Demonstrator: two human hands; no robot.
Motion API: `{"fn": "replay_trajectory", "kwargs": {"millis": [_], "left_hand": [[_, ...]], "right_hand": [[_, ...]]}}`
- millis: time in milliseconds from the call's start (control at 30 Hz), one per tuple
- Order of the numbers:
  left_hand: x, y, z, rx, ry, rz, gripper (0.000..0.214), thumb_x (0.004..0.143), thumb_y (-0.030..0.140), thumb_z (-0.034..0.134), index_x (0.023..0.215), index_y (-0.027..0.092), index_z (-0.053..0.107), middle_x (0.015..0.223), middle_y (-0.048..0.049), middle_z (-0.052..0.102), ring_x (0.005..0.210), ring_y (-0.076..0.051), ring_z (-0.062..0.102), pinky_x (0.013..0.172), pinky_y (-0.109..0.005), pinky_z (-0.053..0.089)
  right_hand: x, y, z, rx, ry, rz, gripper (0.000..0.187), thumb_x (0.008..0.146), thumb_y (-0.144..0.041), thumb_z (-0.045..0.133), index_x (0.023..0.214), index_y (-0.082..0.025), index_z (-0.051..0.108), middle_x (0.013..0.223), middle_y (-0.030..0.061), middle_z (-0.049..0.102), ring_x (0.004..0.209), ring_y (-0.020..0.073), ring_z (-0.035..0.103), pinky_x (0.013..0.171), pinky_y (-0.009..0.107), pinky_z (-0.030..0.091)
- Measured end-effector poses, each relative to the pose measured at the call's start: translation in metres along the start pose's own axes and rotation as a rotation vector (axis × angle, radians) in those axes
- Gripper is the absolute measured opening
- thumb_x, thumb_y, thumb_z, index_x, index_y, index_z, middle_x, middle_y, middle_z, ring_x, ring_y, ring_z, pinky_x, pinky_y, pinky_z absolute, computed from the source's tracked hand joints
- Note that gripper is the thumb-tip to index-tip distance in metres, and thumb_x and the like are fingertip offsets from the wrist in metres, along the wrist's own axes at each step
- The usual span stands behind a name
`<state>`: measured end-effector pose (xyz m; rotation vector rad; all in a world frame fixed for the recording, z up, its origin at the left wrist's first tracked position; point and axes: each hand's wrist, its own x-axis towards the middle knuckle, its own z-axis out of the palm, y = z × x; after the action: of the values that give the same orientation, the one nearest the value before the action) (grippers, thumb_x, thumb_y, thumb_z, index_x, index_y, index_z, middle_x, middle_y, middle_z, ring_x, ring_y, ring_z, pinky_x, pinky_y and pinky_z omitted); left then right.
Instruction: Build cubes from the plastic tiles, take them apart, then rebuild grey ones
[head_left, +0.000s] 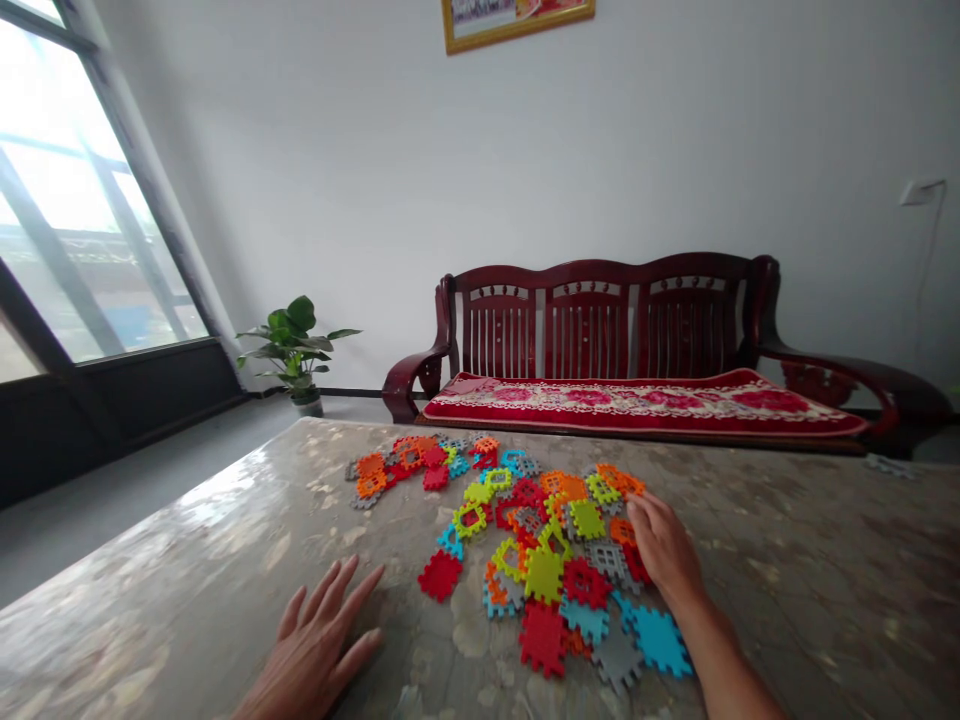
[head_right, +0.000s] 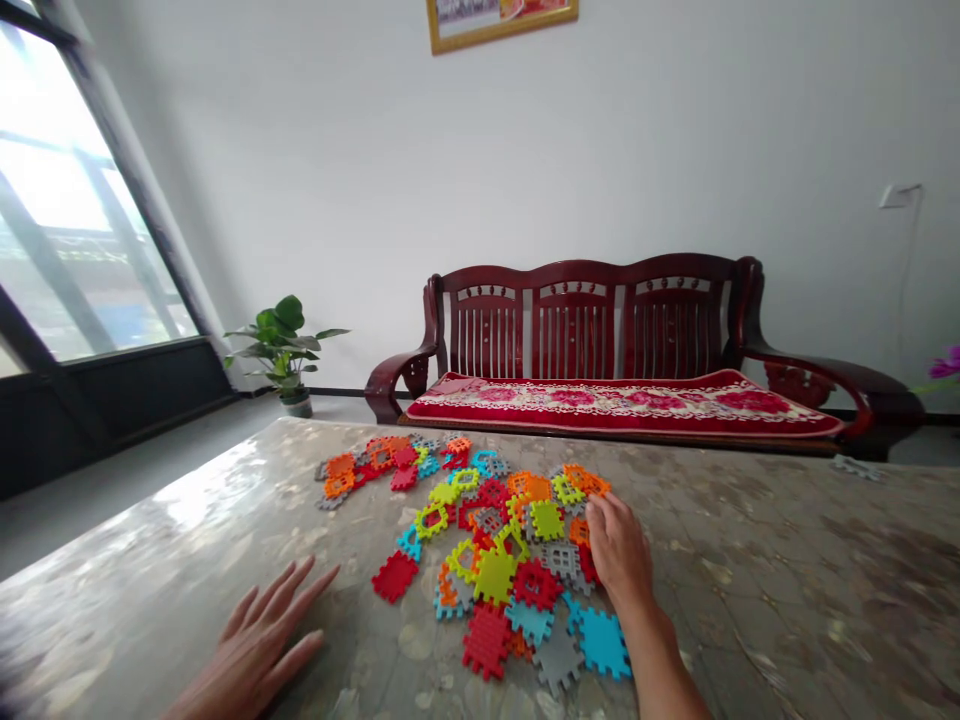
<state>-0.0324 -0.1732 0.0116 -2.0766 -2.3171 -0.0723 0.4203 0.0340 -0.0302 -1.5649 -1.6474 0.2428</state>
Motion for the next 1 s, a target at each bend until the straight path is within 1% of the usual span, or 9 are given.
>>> {"fn": "replay_trajectory", "kwargs": {"millis": [67,167,367,467,600,700,833,900,1000], "left_hand": [[-0.008,-0.007,0.007,0.009,-0.018,-0.014,0.059,0.091,0.058,0.041,0.147,0.04,0.037,0.158,-0.0019,0.032,0.145,-0.03,0.031,0.116,-0.055,0.026],[0.002,0.004,0.007,-0.01,-0.015,0.002,0.06,0.092,0.057,0.039,0.148,0.037,0.035,0.158,-0.0034,0.031,0.144,-0.03,0.031,0.117,-0.054,0.026],[0.053,0.068,-0.016,-0.095,-0.091,0.036,0.066,0.093,0.059,0.034,0.152,0.029,0.029,0.16,-0.0085,0.026,0.147,-0.028,0.024,0.119,-0.052,0.02],[0.072,0.096,-0.015,-0.129,-0.107,0.116,0.066,0.094,0.059,0.031,0.153,0.03,0.026,0.161,-0.0069,0.024,0.149,-0.026,0.02,0.12,-0.051,0.017],[0.086,0.113,-0.005,-0.182,-0.071,0.212,0.064,0.094,0.062,0.03,0.151,0.033,0.031,0.159,-0.0069,0.031,0.148,-0.027,0.024,0.12,-0.051,0.02],[0.101,0.113,-0.007,-0.22,0.029,0.234,0.057,0.095,0.059,0.028,0.143,0.033,0.047,0.149,-0.0058,0.047,0.14,-0.025,0.039,0.117,-0.048,0.028],[0.153,0.114,-0.026,-0.236,0.179,0.227,0.053,0.099,0.051,0.023,0.131,0.027,0.057,0.138,-0.0049,0.057,0.129,-0.02,0.049,0.111,-0.04,0.036],[0.19,0.119,-0.033,-0.192,0.195,0.245,0.052,0.098,0.051,0.025,0.134,0.026,0.055,0.143,-0.0054,0.053,0.135,-0.021,0.043,0.114,-0.039,0.032],[0.245,0.131,-0.032,-0.095,0.11,0.178,0.058,0.096,0.056,0.029,0.143,0.026,0.044,0.154,-0.0099,0.04,0.144,-0.028,0.03,0.117,-0.047,0.023]], "right_hand": [[0.0,0.0,0.0,-0.004,-0.003,0.002,0.058,0.091,-0.051,0.028,0.111,-0.016,0.069,0.125,0.0146,0.063,0.122,0.0273,0.053,0.109,0.045,0.037],[0.0,0.0,-0.001,0.004,-0.009,0.011,0.058,0.091,-0.053,0.028,0.112,-0.016,0.068,0.126,0.0142,0.062,0.123,0.0279,0.053,0.109,0.046,0.037],[0.0,0.003,-0.001,0.049,-0.005,0.036,0.06,0.089,-0.056,0.029,0.112,-0.016,0.068,0.128,0.0143,0.061,0.123,0.0285,0.052,0.11,0.045,0.036],[0.0,0.004,0.0,0.078,0.001,0.04,0.058,0.088,-0.056,0.031,0.11,-0.018,0.068,0.128,0.0131,0.061,0.124,0.0279,0.052,0.111,0.045,0.035],[-0.001,0.002,-0.002,0.146,0.01,0.068,0.058,0.087,-0.058,0.034,0.109,-0.017,0.069,0.128,0.0146,0.061,0.124,0.0296,0.052,0.111,0.047,0.035],[0.0,0.001,-0.006,0.235,0.043,0.109,0.057,0.086,-0.059,0.036,0.107,-0.017,0.069,0.128,0.0152,0.061,0.125,0.0298,0.052,0.111,0.046,0.036],[0.002,0.003,-0.008,0.312,0.143,0.176,0.055,0.086,-0.058,0.037,0.102,-0.018,0.07,0.125,0.0141,0.064,0.125,0.029,0.051,0.111,0.043,0.035],[0.003,0.005,-0.008,0.332,0.166,0.197,0.053,0.086,-0.058,0.038,0.101,-0.019,0.07,0.123,0.0134,0.065,0.124,0.029,0.052,0.112,0.044,0.035],[0.003,0.007,-0.006,0.365,0.172,0.202,0.054,0.084,-0.06,0.041,0.101,-0.019,0.07,0.123,0.0126,0.065,0.122,0.0292,0.053,0.113,0.045,0.033]]}}
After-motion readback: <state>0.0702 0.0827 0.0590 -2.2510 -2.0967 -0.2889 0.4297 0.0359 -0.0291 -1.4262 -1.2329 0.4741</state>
